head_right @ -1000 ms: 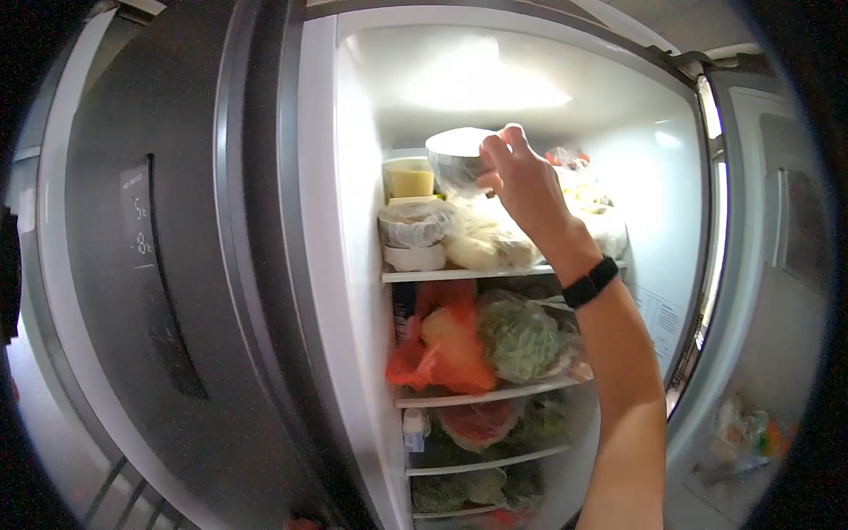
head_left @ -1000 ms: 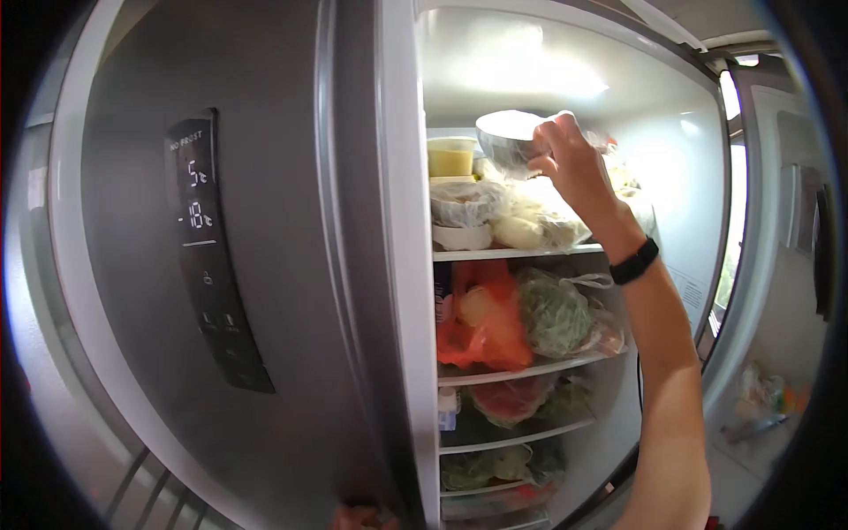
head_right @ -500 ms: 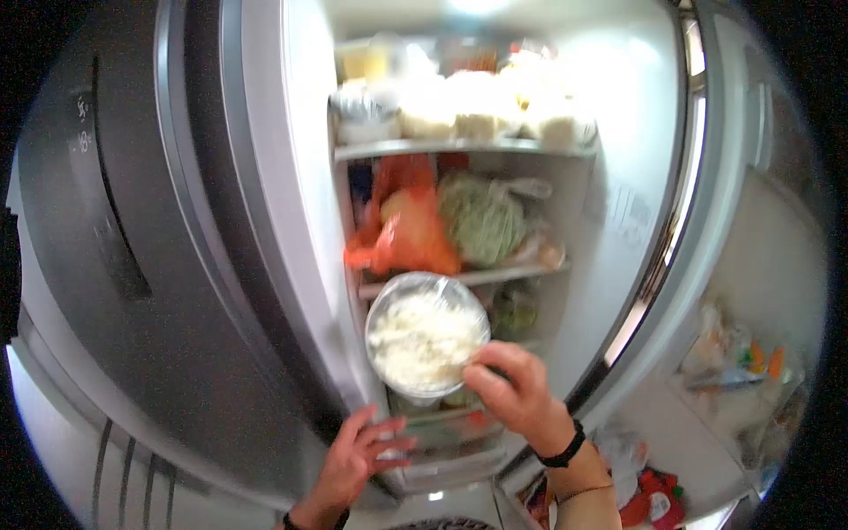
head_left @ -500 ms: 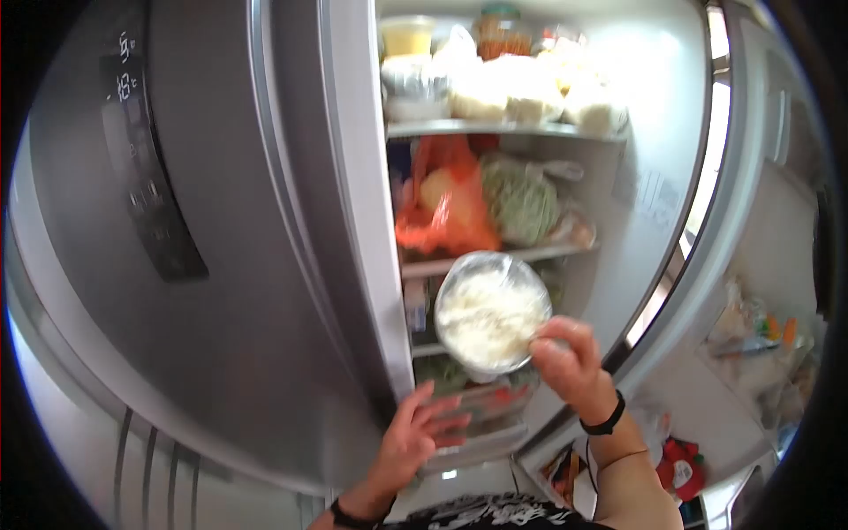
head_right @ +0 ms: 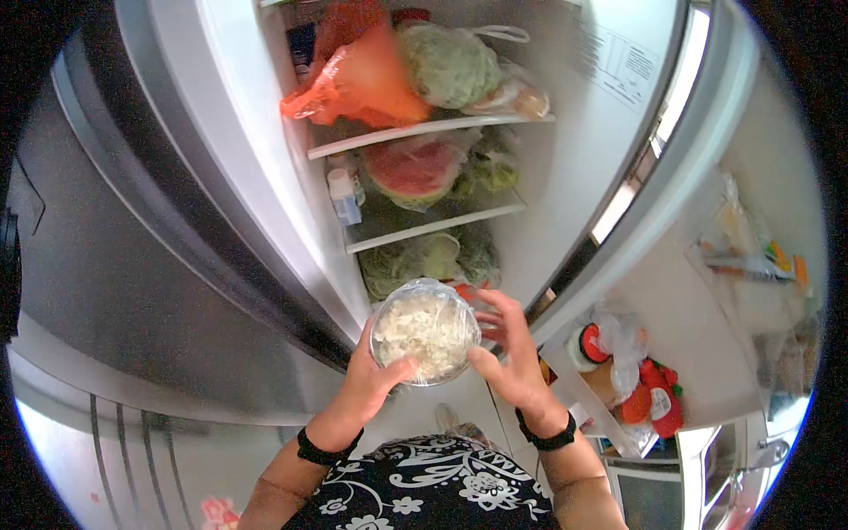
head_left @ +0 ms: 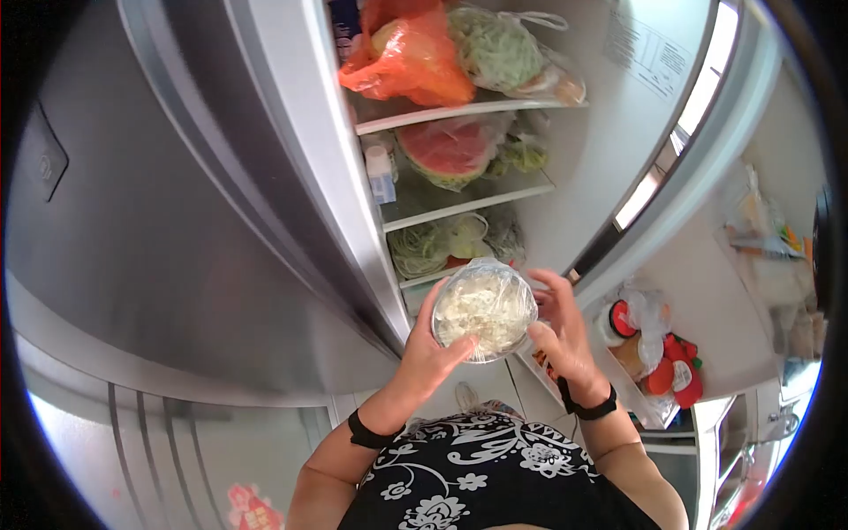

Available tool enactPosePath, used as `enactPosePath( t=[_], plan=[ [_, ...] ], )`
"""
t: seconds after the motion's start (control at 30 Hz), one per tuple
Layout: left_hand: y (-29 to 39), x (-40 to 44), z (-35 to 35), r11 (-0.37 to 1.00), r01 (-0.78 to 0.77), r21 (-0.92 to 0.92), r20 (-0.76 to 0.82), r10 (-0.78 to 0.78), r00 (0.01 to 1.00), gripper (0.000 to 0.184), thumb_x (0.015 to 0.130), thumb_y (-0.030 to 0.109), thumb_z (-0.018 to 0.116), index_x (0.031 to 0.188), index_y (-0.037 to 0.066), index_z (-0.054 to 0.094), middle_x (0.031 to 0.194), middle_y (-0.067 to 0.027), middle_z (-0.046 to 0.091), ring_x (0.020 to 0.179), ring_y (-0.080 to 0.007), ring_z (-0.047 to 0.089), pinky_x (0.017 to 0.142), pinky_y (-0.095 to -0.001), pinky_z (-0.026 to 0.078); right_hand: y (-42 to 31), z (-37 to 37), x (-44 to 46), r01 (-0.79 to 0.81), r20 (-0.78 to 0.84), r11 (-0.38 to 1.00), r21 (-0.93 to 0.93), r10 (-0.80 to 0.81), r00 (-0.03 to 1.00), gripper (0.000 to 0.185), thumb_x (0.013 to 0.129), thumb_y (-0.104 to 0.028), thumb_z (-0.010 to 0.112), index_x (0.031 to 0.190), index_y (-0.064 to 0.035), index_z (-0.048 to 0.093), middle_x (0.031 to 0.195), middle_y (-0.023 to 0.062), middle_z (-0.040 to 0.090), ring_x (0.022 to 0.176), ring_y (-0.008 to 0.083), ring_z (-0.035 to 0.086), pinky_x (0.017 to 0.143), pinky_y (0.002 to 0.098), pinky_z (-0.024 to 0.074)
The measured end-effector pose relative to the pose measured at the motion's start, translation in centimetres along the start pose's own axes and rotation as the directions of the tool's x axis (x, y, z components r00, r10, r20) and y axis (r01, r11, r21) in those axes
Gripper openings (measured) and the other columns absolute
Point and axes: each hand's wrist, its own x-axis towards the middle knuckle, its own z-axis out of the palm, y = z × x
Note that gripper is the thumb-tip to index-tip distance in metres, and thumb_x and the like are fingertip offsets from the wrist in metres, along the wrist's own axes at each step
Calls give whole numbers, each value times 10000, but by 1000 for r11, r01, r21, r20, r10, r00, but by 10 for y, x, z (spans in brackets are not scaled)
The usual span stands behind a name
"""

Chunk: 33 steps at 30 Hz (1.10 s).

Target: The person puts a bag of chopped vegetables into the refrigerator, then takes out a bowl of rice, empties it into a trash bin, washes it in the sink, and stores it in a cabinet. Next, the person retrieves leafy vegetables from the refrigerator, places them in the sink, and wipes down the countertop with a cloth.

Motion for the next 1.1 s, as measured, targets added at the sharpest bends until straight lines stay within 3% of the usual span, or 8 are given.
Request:
enactPosePath(
  t=[0.17, 0.37, 0.57, 0.7, 0.87, 0.9, 0.97, 1.1],
  plan=[
    [-13, 0, 12, 1000, 21, 15, 95, -23, 995, 773, 836, 60, 660, 1476, 15, 228, 1337, -143, 475, 1161, -184, 528, 924, -308, 492, 30, 6, -16, -239, 143, 922, 303, 204, 968, 576, 1010, -383, 436, 1414, 24, 378, 1383, 138, 498, 1256, 203, 482, 1073, 343, 356],
    [-7, -7, 23, 984, 166, 61, 132, -173, 976, 743, 851, 77, 666, 1463, 10, 250, 1315, -133, 497, 1145, -183, 540, 926, -311, 490, 35, 3, -32, -387, 187, 751, 535, 341, 921, 613, 1026, -439, 391, 1412, 36, 383, 1384, 148, 508, 1252, 213, 500, 1071, 348, 368],
    [-56, -7, 3, 942, 320, -104, 215, -293, 932, 702, 854, 151, 678, 1437, 5, 315, 1320, -120, 517, 1185, -194, 524, 1008, -368, 444, 73, -25, -99, -344, 107, 890, 299, 327, 939, 830, 971, -598, 402, 1485, 30, 228, 1486, 173, 367, 1325, 275, 423, 1083, 394, 353],
    [-97, -34, -7, 816, 507, -278, 180, -474, 862, 618, 850, 139, 635, 1402, 5, 392, 1335, -118, 531, 1218, -236, 530, 1025, -410, 435, 87, -89, -240, -424, -577, 756, 498, 654, 489, 752, 945, -606, 471, 1369, 14, 435, 1258, 158, 579, 1104, 249, 588, 918, 384, 491],
    [-120, -79, -30, 745, 583, -326, 122, -578, 807, 616, 804, 96, 605, 1382, -8, 418, 1323, -149, 534, 1216, -283, 535, 1035, -451, 438, 49, -232, -379, -78, -966, 966, 247, 238, -103, 449, 948, -567, 517, 788, -152, 578, 680, -60, 539, 587, 81, 494, 526, 226, 352],
    [-120, -88, -29, 744, 593, -308, 101, -594, 798, 627, 786, 89, 598, 1378, -13, 420, 1320, -159, 534, 1216, -291, 534, 1034, -453, 442, 49, -275, -413, -20, -971, 979, 202, 203, 123, 471, 918, -609, 537, 914, -140, 586, 777, -41, 566, 724, 84, 536, 643, 250, 404],
    [-119, -101, -18, 767, 582, -271, 111, -576, 810, 642, 771, 88, 599, 1378, -19, 418, 1320, -162, 533, 1218, -295, 534, 1027, -448, 450, 50, -340, -415, -98, -982, 977, 187, 187, -10, 860, 838, -741, 521, 1361, -69, 403, 1259, 83, 531, 1135, 182, 515, 958, 369, 393],
    [-96, -131, 31, 796, 588, -146, 113, -577, 809, 657, 755, 70, 602, 1376, -32, 415, 1308, -161, 544, 1209, -290, 543, 1021, -428, 458, 32, -400, -339, -136, -956, 988, 68, 103, 273, 1068, 846, -793, 408, 1532, -24, 128, 1589, 178, 175, 1448, 308, 222, 1164, 481, 134]
  ],
)
